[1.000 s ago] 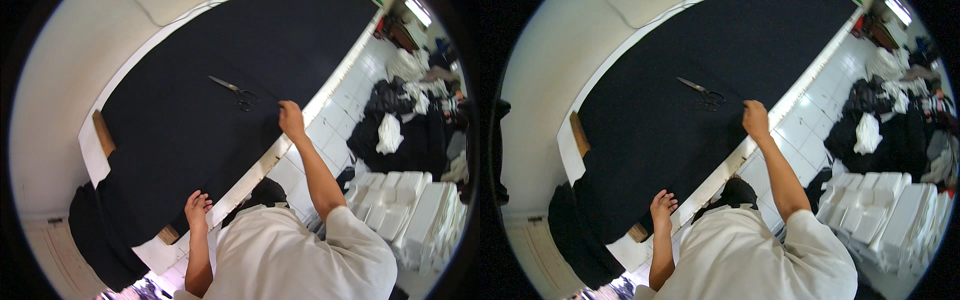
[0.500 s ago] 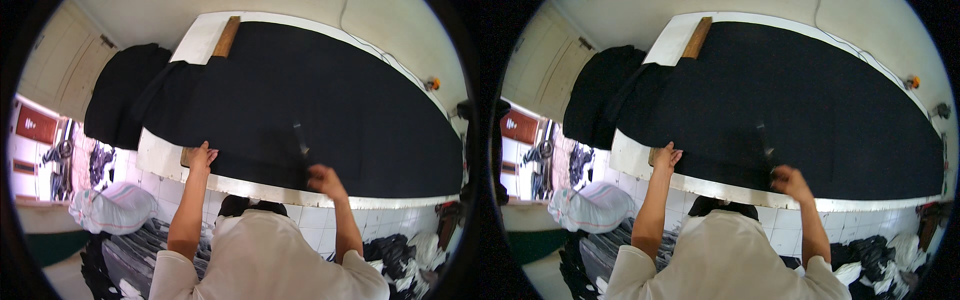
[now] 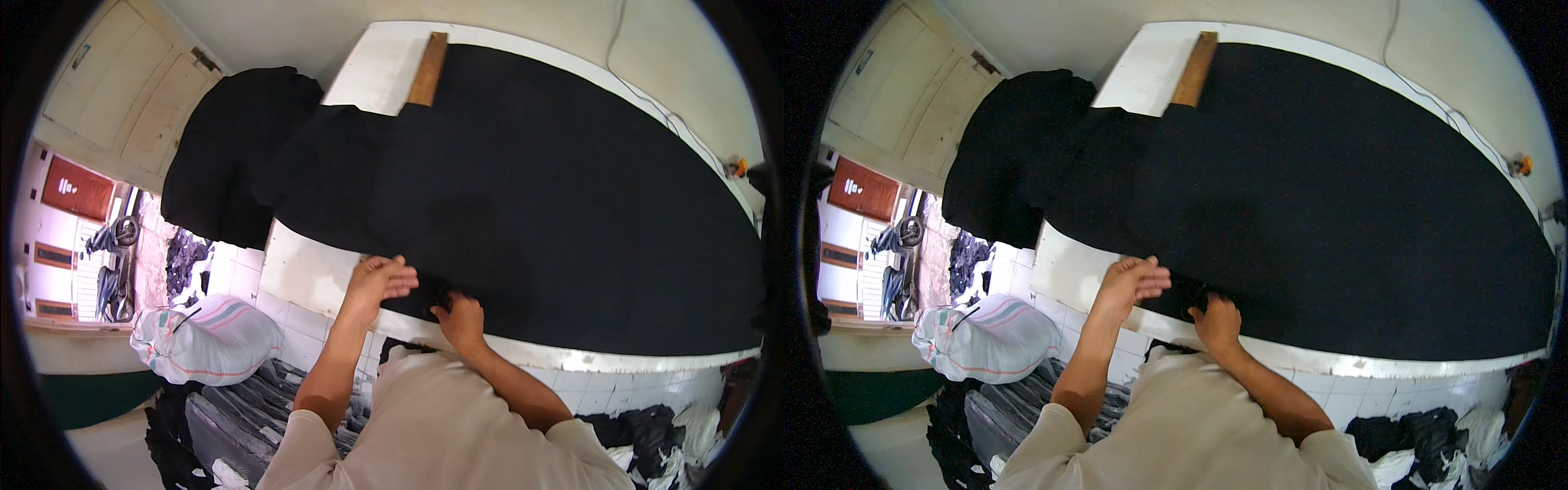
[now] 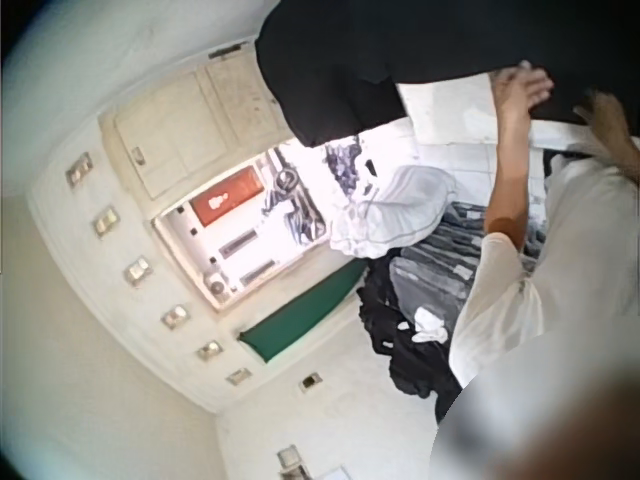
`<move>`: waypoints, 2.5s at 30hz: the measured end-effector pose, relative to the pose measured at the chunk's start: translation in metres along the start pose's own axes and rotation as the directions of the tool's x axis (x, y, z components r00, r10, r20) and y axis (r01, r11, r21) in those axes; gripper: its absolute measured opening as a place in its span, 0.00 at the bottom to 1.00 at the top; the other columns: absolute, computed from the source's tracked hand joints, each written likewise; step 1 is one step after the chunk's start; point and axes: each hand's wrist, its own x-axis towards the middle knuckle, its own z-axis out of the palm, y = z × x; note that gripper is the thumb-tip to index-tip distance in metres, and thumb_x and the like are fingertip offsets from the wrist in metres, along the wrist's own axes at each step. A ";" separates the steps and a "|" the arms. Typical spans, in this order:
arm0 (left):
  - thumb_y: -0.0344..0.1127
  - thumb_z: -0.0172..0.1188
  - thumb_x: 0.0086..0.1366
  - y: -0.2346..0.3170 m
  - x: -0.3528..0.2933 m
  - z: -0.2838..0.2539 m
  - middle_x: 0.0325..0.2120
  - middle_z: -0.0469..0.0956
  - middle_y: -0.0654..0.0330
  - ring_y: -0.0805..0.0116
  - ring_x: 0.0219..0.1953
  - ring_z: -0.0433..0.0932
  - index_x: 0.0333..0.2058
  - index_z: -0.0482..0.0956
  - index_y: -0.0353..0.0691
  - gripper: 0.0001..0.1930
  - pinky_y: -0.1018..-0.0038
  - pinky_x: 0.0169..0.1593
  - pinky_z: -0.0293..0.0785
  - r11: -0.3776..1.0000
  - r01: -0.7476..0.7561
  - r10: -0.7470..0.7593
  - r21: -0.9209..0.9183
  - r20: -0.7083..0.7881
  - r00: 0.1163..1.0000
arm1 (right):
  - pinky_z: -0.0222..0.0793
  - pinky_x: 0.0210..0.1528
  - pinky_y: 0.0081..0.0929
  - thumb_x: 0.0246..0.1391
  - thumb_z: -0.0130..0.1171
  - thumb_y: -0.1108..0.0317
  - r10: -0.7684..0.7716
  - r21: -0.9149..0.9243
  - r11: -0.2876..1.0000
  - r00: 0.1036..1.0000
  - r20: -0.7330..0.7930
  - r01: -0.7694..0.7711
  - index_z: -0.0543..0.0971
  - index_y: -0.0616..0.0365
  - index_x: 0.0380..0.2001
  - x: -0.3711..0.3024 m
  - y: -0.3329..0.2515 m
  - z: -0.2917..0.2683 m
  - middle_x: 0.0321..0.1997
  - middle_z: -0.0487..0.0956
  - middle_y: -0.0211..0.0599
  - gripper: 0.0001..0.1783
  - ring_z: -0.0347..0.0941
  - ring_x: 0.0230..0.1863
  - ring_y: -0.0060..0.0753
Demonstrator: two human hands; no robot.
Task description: The person lays a large black fabric flat on a table, smooths it, and uses shears to cut a strip from the edge. They then fold the fabric, smooth it again, and cut another strip. The cut pieces are set aside while the main fabric remains on the table.
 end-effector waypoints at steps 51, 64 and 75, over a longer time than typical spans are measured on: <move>0.35 0.69 0.71 0.050 0.094 -0.203 0.62 0.83 0.51 0.49 0.66 0.78 0.63 0.79 0.35 0.24 0.50 0.75 0.68 0.422 -0.365 0.280 -0.830 -0.264 0.923 | 0.79 0.66 0.43 0.64 0.64 0.69 0.548 0.586 0.634 0.242 -0.801 0.504 0.86 0.63 0.54 -0.114 0.131 -0.493 0.57 0.86 0.47 0.18 0.84 0.55 0.47; 0.35 0.70 0.71 0.224 -0.096 0.193 0.43 0.90 0.51 0.56 0.44 0.89 0.47 0.87 0.33 0.12 0.60 0.54 0.87 0.434 -0.492 0.855 -0.755 0.173 0.489 | 0.79 0.67 0.42 0.61 0.63 0.77 0.698 0.591 0.571 0.041 -0.714 0.569 0.86 0.66 0.55 -0.372 0.439 -0.648 0.57 0.87 0.46 0.19 0.86 0.56 0.47; 0.33 0.42 0.79 0.155 -0.265 0.677 0.72 0.72 0.43 0.52 0.74 0.71 0.71 0.71 0.27 0.27 0.55 0.81 0.61 -0.392 -0.919 0.853 -0.034 0.360 -0.377 | 0.79 0.68 0.40 0.59 0.62 0.84 0.556 0.215 0.651 -0.264 -0.788 0.728 0.86 0.68 0.55 -0.769 0.661 -0.979 0.58 0.88 0.46 0.21 0.87 0.56 0.47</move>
